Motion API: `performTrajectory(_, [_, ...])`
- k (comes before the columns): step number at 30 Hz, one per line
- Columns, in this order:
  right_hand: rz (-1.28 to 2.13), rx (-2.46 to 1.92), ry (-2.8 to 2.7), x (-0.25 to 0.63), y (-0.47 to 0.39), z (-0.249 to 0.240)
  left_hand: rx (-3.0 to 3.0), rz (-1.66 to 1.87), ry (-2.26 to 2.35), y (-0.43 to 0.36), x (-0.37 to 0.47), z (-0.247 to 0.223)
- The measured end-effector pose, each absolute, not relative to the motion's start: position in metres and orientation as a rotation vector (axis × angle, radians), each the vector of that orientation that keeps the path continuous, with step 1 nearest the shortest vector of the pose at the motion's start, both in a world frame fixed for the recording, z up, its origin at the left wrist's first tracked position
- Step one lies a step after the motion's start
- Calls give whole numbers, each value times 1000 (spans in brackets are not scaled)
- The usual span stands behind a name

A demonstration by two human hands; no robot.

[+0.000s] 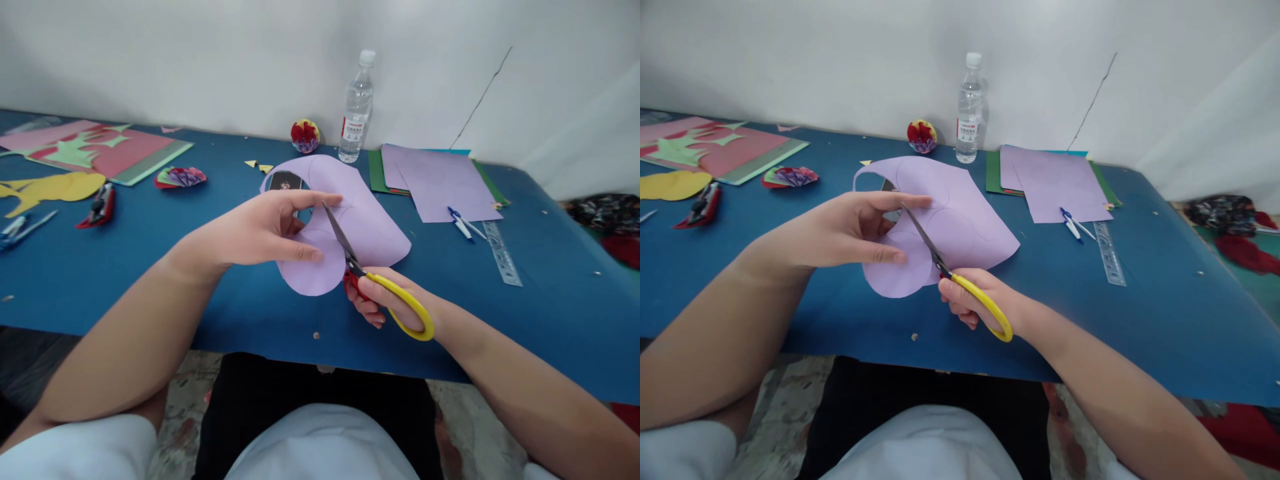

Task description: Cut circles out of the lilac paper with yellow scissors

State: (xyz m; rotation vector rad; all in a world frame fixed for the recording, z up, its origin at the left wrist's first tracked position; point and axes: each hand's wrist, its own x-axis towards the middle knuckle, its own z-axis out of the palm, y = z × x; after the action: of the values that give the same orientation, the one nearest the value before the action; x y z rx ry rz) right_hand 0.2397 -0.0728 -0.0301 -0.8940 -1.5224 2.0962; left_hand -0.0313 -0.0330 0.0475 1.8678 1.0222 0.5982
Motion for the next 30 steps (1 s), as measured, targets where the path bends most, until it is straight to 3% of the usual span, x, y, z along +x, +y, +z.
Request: performTrajectory(30, [2058,-1073,-1595,241,-73,-21,1943,480,998,-31,-36,52])
